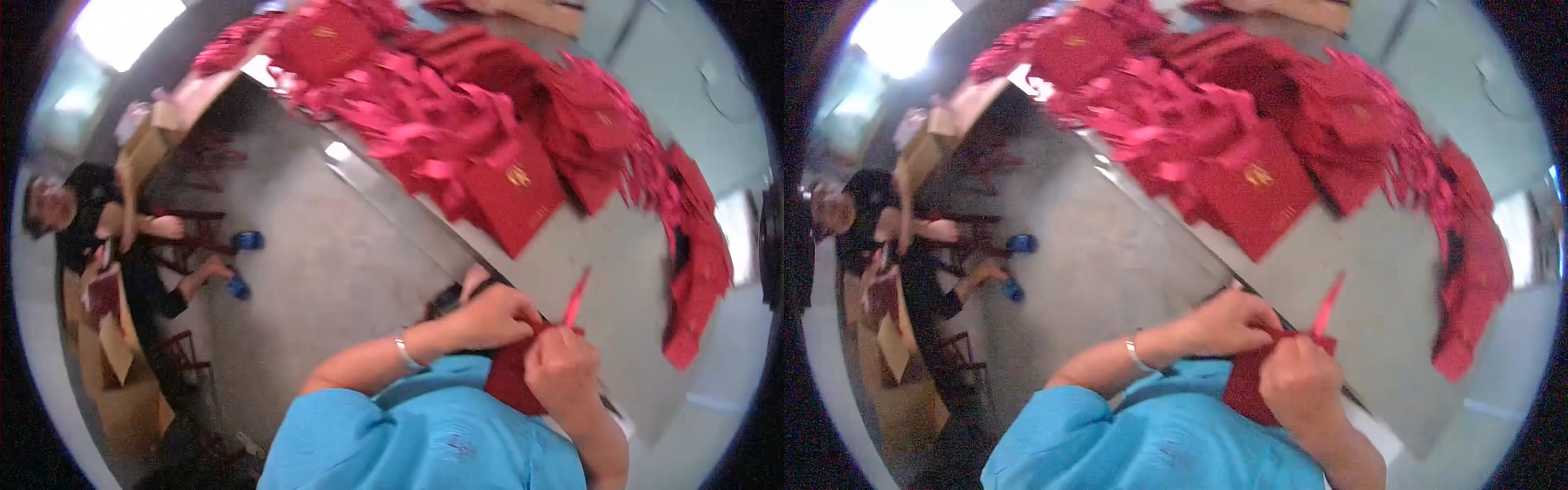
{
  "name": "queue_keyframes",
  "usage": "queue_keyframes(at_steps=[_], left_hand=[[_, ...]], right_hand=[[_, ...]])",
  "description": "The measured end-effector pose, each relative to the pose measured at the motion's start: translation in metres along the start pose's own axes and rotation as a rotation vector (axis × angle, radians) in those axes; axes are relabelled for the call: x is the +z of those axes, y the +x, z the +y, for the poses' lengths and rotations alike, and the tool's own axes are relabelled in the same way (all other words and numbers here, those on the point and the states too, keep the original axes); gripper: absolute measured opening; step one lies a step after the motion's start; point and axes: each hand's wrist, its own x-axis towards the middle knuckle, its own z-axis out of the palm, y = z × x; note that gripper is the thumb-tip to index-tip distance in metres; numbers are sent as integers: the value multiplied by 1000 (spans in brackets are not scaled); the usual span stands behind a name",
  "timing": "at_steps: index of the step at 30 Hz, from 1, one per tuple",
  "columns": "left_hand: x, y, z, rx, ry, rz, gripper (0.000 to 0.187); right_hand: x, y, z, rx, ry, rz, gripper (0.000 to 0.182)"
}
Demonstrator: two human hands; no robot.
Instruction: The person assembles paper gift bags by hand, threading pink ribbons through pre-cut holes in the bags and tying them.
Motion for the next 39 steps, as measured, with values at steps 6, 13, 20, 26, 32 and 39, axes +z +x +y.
queue_keyframes(at_steps=[6,13,20,26,32,39], left_hand=[[6,-2,-6,79,37,161,21],[8,-2,3,-44,87,153,23],[8,-5,6,-10,145,195,22],[8,2,-9,-49,236,39,22],[7,2,-18,-81,185,67,22],[4,2,-21,-67,85,66,22]], right_hand=[[15,-5,-3,146,119,63,13],[19,-8,-4,271,201,53,10],[24,-10,8,281,375,17,10],[33,-13,14,258,244,45,11],[35,-12,10,161,194,123,13],[36,-12,14,69,218,213,15]])
